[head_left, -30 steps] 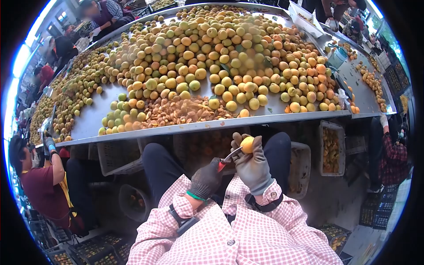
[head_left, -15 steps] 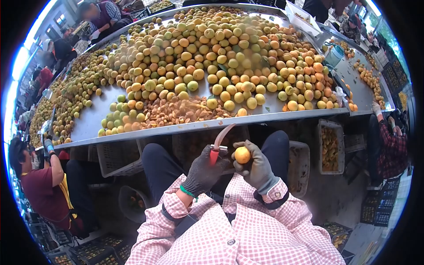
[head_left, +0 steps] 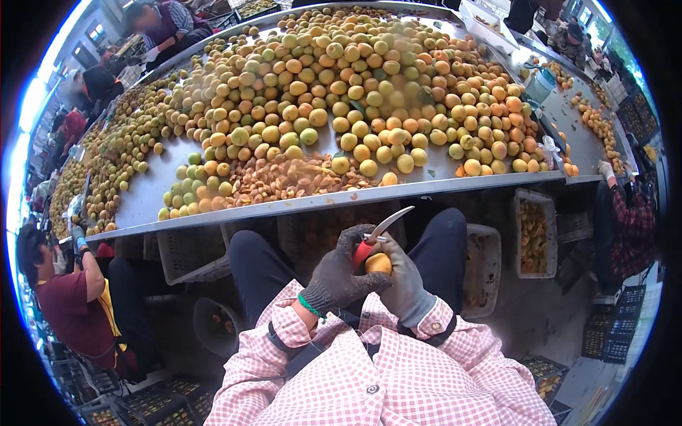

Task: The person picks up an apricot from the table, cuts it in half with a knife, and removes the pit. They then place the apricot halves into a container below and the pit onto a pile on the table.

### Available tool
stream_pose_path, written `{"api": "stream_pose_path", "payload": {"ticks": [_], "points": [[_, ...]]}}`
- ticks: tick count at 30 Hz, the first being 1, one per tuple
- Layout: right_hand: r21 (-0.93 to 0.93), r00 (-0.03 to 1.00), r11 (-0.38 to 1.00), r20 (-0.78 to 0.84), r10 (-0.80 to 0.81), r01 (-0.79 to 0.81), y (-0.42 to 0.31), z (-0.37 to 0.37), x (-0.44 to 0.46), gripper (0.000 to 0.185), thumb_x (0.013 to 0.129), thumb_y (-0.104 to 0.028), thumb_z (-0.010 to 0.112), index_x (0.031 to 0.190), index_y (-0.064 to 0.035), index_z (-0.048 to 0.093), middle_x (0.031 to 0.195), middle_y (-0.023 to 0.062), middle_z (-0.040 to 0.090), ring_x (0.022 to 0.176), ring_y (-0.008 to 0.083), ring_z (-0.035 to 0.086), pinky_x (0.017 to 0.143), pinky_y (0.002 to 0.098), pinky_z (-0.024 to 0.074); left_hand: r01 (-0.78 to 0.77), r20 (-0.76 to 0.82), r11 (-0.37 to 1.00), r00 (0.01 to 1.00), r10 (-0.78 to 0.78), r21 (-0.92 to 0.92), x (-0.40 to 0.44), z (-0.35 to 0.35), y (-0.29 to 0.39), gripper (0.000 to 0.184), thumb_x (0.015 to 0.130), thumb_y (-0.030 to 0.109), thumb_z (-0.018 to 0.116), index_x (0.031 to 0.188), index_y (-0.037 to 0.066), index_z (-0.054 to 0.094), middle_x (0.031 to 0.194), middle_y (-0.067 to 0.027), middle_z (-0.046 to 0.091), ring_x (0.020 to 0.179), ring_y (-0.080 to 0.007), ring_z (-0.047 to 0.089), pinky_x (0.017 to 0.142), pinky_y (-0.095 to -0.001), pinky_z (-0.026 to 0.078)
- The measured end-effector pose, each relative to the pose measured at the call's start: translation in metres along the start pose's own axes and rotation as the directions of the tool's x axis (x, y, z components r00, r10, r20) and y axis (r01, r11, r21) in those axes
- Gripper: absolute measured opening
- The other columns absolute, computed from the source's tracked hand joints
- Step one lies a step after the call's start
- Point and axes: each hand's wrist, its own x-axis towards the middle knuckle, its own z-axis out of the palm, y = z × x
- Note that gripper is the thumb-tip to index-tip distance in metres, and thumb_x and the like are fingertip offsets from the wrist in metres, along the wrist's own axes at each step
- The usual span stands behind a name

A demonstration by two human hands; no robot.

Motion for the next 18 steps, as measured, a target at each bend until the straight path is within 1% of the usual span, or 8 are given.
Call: {"api": "stream_pose_path", "payload": {"ticks": [1, 5, 8, 10, 14, 16, 17, 18], "points": [[-0.357, 0.972, 0.904, 0.073, -0.225, 0.236, 0.001, 0.000, -0.002, 0.027, 0.087, -0.018, 0.050, 0.105, 0.0003, 0.057, 0.110, 0.0177, 0.058, 0.105, 0.0317, 0.057, 0.089, 0.0366, 0.0466, 0.001, 0.001, 1.000, 1.000, -0.001, 0.000, 0.000, 0.000, -0.001, 0.082, 0.064, 0.040, 0.082, 0.128, 0.012, 0.038, 0.114, -0.0148, 0.060, 0.102, -0.0331, 0.062, 0.086, -0.0369, 0.050], [-0.224, 0.994, 0.970, -0.035, -0.106, 0.095, -0.013, 0.007, -0.005, 0.026, 0.086, -0.019, 0.051, 0.105, -0.0015, 0.057, 0.106, 0.0165, 0.059, 0.102, 0.0314, 0.057, 0.087, 0.0385, 0.0468, -0.088, 0.041, 0.993, 0.995, 0.086, 0.072, -0.002, -0.001, 0.005, 0.079, 0.065, 0.045, 0.081, 0.127, 0.013, 0.044, 0.106, -0.0139, 0.064, 0.096, -0.0352, 0.064, 0.081, -0.0384, 0.051], [-0.423, 0.916, 0.839, -0.050, -0.397, 0.341, -0.015, 0.012, -0.003, 0.024, 0.086, -0.018, 0.051, 0.103, -0.0035, 0.057, 0.099, 0.0147, 0.059, 0.091, 0.0302, 0.058, 0.081, 0.0392, 0.0471, -0.259, 0.005, 0.962, 0.966, 0.259, 0.088, -0.001, 0.005, 0.005, 0.068, 0.070, 0.042, 0.078, 0.123, 0.010, 0.051, 0.099, -0.0153, 0.065, 0.089, -0.0345, 0.066, 0.077, -0.0384, 0.051], [-0.525, 0.838, 0.761, -0.151, -0.524, 0.381, -0.018, 0.018, 0.004, 0.019, 0.084, -0.017, 0.055, 0.095, -0.0021, 0.056, 0.091, 0.0151, 0.056, 0.079, 0.0289, 0.057, 0.071, 0.0352, 0.0463, -0.185, -0.131, 0.963, 0.978, 0.161, -0.196, -0.006, 0.014, 0.005, 0.055, 0.077, 0.034, 0.073, 0.119, 0.006, 0.054, 0.100, -0.0151, 0.065, 0.090, -0.0299, 0.066, 0.079, -0.0349, 0.050], [0.320, 0.915, 0.889, -0.342, -0.212, 0.326, -0.019, 0.032, 0.004, 0.015, 0.092, -0.014, 0.045, 0.090, -0.0020, 0.053, 0.075, 0.0104, 0.053, 0.065, 0.0234, 0.052, 0.061, 0.0320, 0.0431, -0.058, -0.205, 0.880, 0.978, -0.046, -0.471, -0.007, 0.022, 0.019, 0.041, 0.082, 0.024, 0.067, 0.115, 0.002, 0.056, 0.102, -0.0134, 0.065, 0.091, -0.0254, 0.064, 0.083, -0.0313, 0.048], [0.334, 0.905, 0.866, -0.337, -0.260, 0.373, -0.020, 0.028, 0.012, 0.012, 0.090, -0.012, 0.048, 0.083, -0.0043, 0.053, 0.069, 0.0092, 0.051, 0.059, 0.0233, 0.051, 0.057, 0.0330, 0.0426, 0.093, -0.151, 0.747, 0.956, -0.252, -0.658, -0.009, 0.022, 0.021, 0.033, 0.083, 0.015, 0.063, 0.113, 0.003, 0.058, 0.104, -0.0111, 0.063, 0.094, -0.0211, 0.062, 0.086, -0.0299, 0.046], [-0.023, 0.786, 0.829, -0.306, -0.538, 0.559, -0.014, 0.022, 0.020, 0.012, 0.089, -0.012, 0.049, 0.080, -0.0052, 0.053, 0.069, 0.0096, 0.051, 0.059, 0.0240, 0.051, 0.056, 0.0335, 0.0428, 0.091, -0.153, 0.748, 0.956, -0.251, -0.657, -0.007, 0.020, 0.021, 0.033, 0.083, 0.015, 0.063, 0.113, 0.003, 0.058, 0.104, -0.0111, 0.063, 0.094, -0.0211, 0.062, 0.086, -0.0299, 0.046], [-0.359, 0.630, 0.643, -0.170, -0.757, 0.676, -0.012, 0.019, 0.024, 0.012, 0.088, -0.012, 0.051, 0.078, -0.0060, 0.053, 0.069, 0.0101, 0.051, 0.059, 0.0246, 0.050, 0.056, 0.0340, 0.0431, -0.007, -0.213, 0.946, 0.975, -0.066, -0.325, -0.004, 0.017, 0.019, 0.036, 0.082, 0.015, 0.064, 0.115, 0.003, 0.057, 0.105, -0.0113, 0.063, 0.095, -0.0200, 0.061, 0.086, -0.0302, 0.046]]}}
